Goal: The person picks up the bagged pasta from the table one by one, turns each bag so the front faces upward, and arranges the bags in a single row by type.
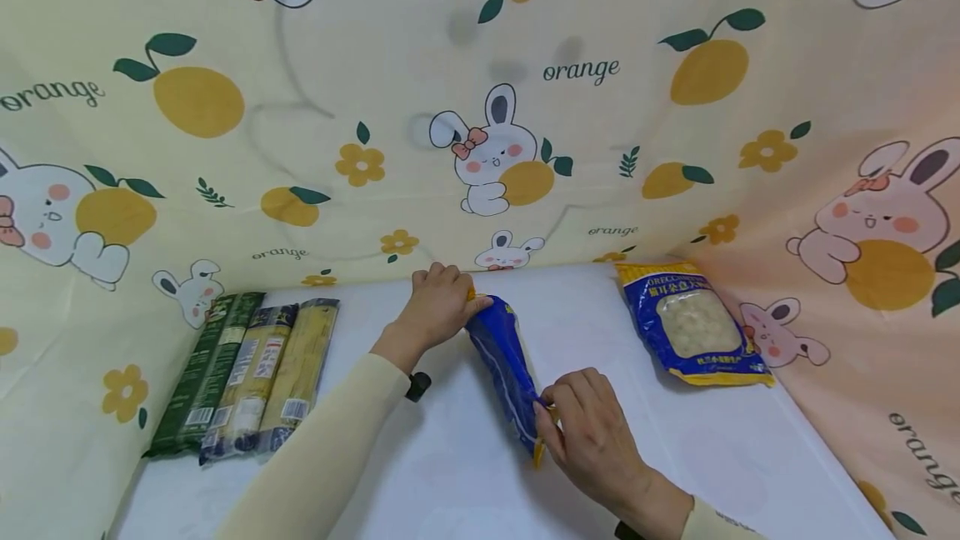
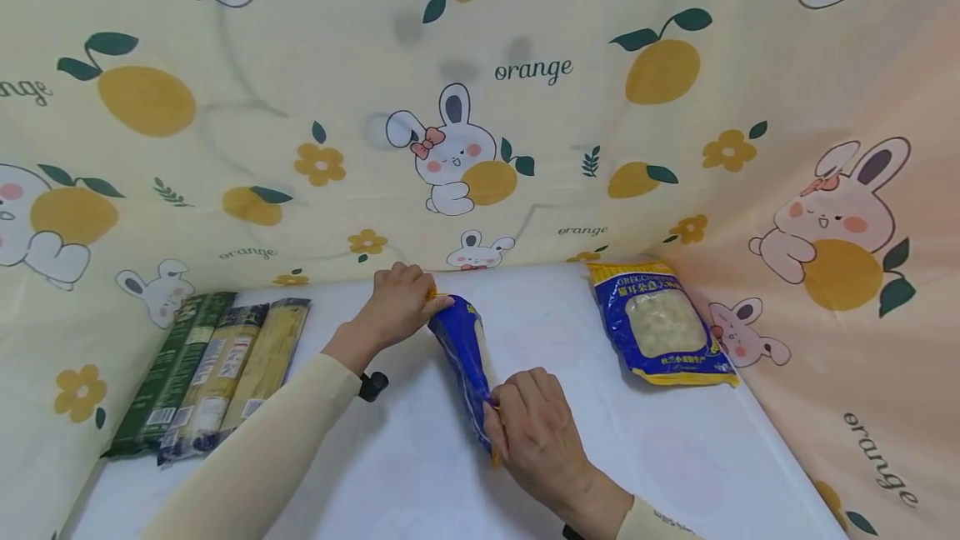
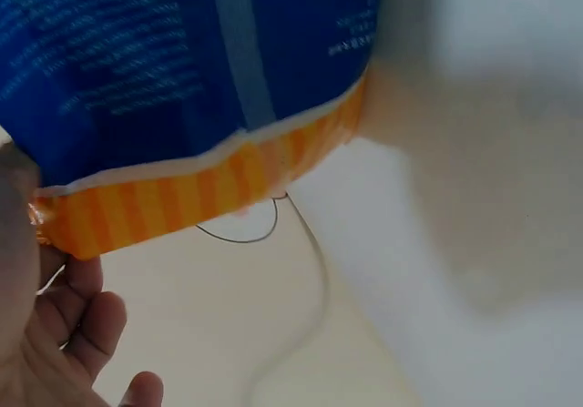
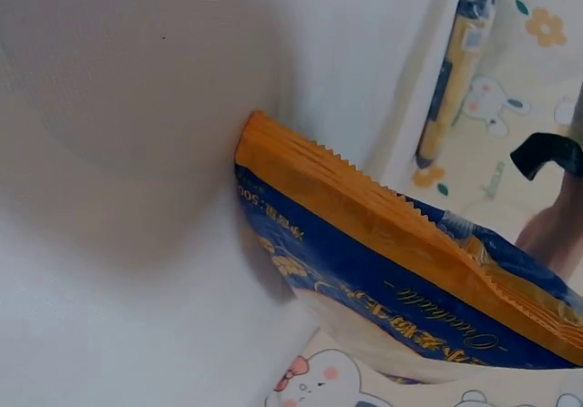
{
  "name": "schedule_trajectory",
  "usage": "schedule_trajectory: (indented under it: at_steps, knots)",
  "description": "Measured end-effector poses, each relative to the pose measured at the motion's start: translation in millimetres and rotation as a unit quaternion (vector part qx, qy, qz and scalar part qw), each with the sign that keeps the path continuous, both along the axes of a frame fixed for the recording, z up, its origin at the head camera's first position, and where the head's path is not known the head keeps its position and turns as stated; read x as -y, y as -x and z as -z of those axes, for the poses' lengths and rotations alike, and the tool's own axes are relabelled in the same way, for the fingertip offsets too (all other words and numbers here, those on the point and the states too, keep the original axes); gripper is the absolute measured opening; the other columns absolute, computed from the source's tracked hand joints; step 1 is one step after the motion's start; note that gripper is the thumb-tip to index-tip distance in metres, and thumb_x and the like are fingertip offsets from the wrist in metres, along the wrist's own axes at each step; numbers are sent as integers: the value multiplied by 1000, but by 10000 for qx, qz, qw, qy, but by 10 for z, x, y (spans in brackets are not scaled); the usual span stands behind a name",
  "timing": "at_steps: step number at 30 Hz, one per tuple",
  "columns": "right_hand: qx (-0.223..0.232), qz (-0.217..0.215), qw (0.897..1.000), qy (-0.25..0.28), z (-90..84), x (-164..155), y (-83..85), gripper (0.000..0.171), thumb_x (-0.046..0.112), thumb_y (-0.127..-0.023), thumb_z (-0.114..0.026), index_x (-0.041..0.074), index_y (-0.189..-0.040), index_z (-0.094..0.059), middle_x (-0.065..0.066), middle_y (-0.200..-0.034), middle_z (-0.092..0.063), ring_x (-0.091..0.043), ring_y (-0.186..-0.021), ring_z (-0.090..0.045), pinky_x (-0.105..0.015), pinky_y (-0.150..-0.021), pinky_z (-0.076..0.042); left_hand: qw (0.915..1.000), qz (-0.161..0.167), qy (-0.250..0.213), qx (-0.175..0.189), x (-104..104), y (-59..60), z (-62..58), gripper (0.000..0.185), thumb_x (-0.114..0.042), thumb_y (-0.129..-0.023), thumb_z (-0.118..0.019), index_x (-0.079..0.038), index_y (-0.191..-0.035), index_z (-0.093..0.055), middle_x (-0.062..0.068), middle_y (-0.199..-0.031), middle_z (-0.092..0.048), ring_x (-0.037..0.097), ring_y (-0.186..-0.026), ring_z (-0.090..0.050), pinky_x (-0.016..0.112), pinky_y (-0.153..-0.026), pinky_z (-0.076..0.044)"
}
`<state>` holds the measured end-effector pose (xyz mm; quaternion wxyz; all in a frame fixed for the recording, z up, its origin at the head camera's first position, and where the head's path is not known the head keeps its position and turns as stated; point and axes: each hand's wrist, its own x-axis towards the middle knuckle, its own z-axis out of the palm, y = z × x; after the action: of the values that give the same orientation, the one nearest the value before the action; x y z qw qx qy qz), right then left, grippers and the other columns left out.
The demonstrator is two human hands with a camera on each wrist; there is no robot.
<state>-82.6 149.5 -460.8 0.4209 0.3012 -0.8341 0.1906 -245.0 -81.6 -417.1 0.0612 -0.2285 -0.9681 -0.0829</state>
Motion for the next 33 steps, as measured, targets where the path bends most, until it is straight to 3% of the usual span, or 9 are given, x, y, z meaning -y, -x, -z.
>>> schedule_trajectory:
  at_steps: [3,9,18,25,33]
  knots:
    - [-130,-109,9998,-40,-5,27,10,28,24,-105,-50,6,-87,-63,-2,-84,-57,-21,-77,-51,-36,-71,-40,9992,179,320,-134,-5,-22,-25,44,-52,-110,-50,-12,-112,-66,7,-114,-63,30,-116,-50,55,-104,-37]
    - [-415,-344,9984,-177,1,146,15,30,24,-108,-50,6,-87,-63,-3,-84,-59,-22,-77,-52,-37,-69,-40,9956,177,781,-480,56,-65,-69,32,-41,-110,-55,-11,-110,-67,7,-111,-63,30,-117,-52,58,-106,-38]
    - [-509,-653,9952,-525,68,416,-9,22,21,-104,-53,9,-90,-64,-2,-86,-61,-24,-81,-56,-40,-75,-45,9934,-29,1117,-249,241,-138,-78,28,-37,-110,-56,-11,-115,-67,7,-115,-64,30,-120,-53,60,-107,-38]
    - [-321,-787,9899,-1132,151,665,-30,18,23,-100,-55,12,-88,-61,-1,-86,-59,-23,-82,-55,-41,-77,-47,9932,-259,1134,-67,447,-207,31,28,-35,-110,-57,-10,-117,-69,8,-112,-65,31,-119,-54,62,-108,-38]
    - [-219,-1018,9779,-1812,323,990,-58,19,21,-98,-55,15,-80,-54,1,-82,-53,-19,-82,-54,-36,-80,-46,9919,-470,1148,284,724,-285,273,26,-31,-108,-60,-8,-117,-67,8,-111,-64,32,-117,-54,64,-107,-39]
